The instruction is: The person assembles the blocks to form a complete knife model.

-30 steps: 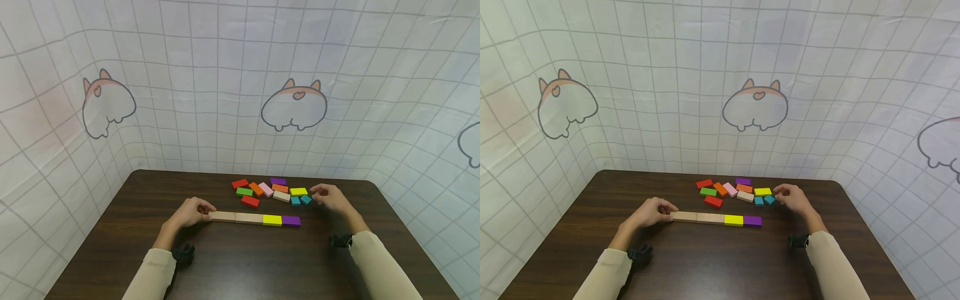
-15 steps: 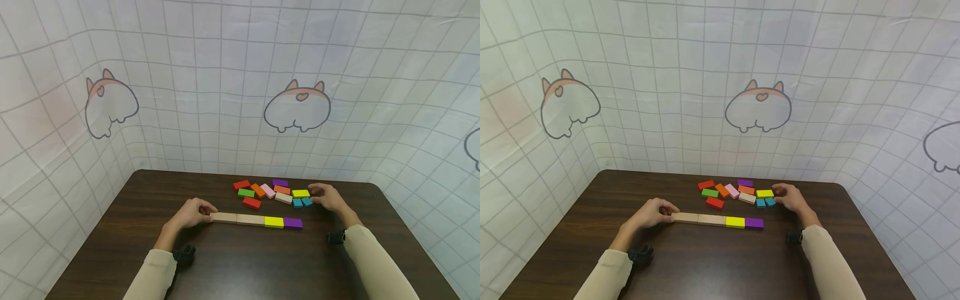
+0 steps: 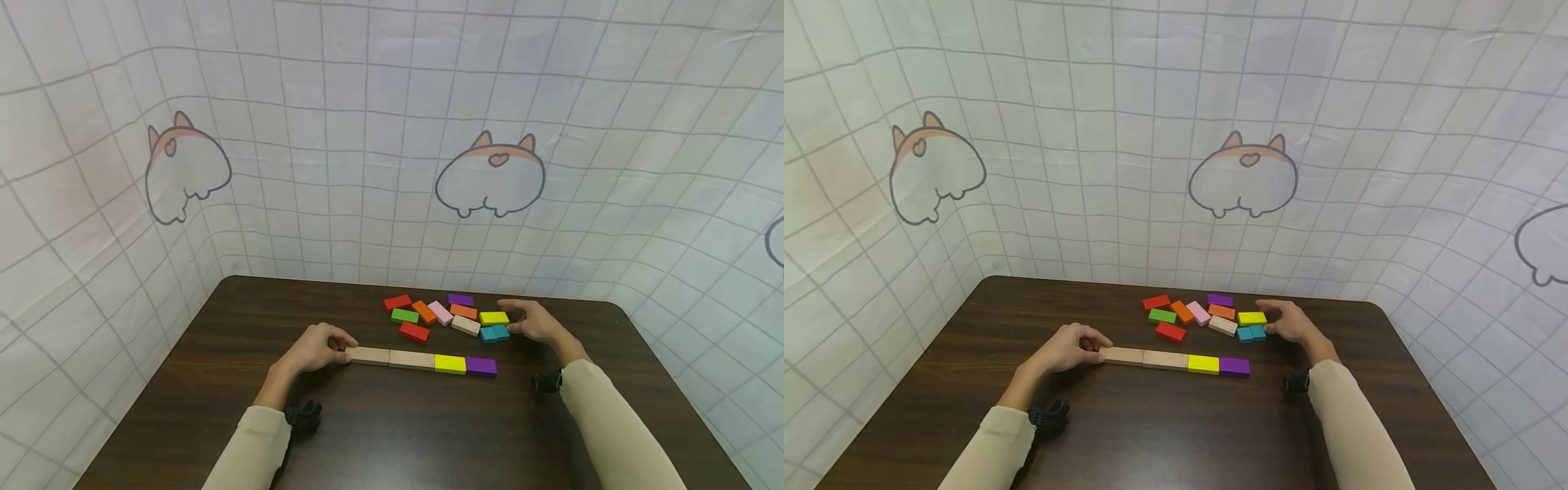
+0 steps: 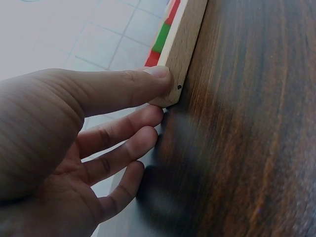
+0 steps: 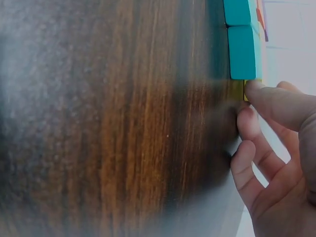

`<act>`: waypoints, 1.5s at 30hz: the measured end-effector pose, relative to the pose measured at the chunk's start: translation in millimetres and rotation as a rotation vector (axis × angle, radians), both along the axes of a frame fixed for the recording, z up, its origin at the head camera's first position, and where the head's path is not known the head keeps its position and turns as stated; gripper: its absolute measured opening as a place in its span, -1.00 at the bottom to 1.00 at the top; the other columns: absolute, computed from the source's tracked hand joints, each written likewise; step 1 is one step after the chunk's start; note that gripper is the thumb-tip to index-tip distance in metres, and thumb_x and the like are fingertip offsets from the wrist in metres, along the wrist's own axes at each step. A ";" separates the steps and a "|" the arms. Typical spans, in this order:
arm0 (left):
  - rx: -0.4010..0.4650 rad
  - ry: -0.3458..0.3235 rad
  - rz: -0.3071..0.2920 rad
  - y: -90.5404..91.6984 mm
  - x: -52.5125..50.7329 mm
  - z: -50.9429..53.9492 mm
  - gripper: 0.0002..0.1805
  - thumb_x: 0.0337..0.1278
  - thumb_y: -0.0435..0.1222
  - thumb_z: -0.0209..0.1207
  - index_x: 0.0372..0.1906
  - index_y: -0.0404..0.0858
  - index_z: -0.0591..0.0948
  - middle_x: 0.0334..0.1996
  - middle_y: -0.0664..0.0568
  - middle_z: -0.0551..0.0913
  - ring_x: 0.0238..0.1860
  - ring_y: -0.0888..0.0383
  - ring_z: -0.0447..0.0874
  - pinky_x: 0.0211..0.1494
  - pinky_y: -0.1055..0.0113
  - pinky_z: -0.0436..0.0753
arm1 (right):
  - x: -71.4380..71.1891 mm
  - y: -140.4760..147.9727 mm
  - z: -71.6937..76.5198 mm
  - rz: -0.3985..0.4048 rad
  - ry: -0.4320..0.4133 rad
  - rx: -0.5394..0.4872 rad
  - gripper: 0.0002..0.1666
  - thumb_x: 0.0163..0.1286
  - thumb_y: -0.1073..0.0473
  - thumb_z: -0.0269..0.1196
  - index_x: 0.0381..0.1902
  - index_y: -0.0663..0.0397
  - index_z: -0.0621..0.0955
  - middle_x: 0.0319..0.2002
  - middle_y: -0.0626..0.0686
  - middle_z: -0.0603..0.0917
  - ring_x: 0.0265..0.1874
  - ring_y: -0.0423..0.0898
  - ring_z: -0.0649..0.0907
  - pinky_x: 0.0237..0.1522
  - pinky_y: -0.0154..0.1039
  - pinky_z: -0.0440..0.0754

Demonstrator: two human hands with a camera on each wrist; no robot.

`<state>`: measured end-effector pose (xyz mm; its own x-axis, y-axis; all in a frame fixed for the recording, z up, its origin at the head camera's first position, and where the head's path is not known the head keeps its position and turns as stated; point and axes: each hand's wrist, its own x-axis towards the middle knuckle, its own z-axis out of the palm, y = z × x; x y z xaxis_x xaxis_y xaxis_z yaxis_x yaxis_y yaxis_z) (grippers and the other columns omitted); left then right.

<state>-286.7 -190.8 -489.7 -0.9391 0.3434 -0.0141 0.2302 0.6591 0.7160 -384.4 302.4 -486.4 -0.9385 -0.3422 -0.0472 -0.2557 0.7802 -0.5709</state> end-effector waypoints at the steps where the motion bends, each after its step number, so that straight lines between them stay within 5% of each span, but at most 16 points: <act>1: -0.001 0.000 0.001 0.3 -0.1 0.0 -0.78 0.16 -0.32 0.44 -0.08 -0.09 0.81 -0.36 0.12 0.72 -0.39 0.20 0.58 -0.29 0.32 0.58 | -0.7 -0.1 -0.4 -0.007 -0.008 0.003 -0.30 0.38 0.33 0.32 0.45 0.19 0.44 0.28 0.39 0.55 0.02 0.20 0.63 0.07 0.17 0.64; 15: 0.001 0.005 -0.002 -0.1 0.5 0.2 -0.78 0.15 -0.31 0.44 -0.08 -0.10 0.81 -0.35 0.12 0.71 -0.39 0.20 0.58 -0.31 0.33 0.58 | 3.3 5.1 2.3 0.003 -0.019 -0.034 -0.37 0.40 0.37 0.26 0.43 0.21 0.47 0.15 0.41 0.48 -0.28 0.01 0.58 -0.31 -0.20 0.63; 21: 0.004 0.008 -0.008 -0.4 0.1 0.6 -0.78 0.16 -0.32 0.44 -0.08 -0.12 0.81 -0.34 0.09 0.72 -0.38 0.18 0.59 -0.29 0.30 0.59 | 12.3 8.2 13.3 -0.018 -0.023 -0.098 -0.43 0.40 0.43 0.23 0.37 0.23 0.52 0.15 0.42 0.43 -0.29 0.00 0.61 -0.30 -0.21 0.64; 45: -0.008 0.002 -0.002 0.8 -0.4 -0.1 -0.78 0.14 -0.31 0.45 -0.09 -0.10 0.81 -0.34 0.12 0.72 -0.35 0.21 0.59 -0.26 0.32 0.60 | 71.7 36.4 25.9 0.079 -0.021 -0.047 -0.49 0.39 0.38 0.28 0.29 0.13 0.60 -0.03 0.18 0.47 -0.37 -0.07 0.52 -0.37 -0.28 0.54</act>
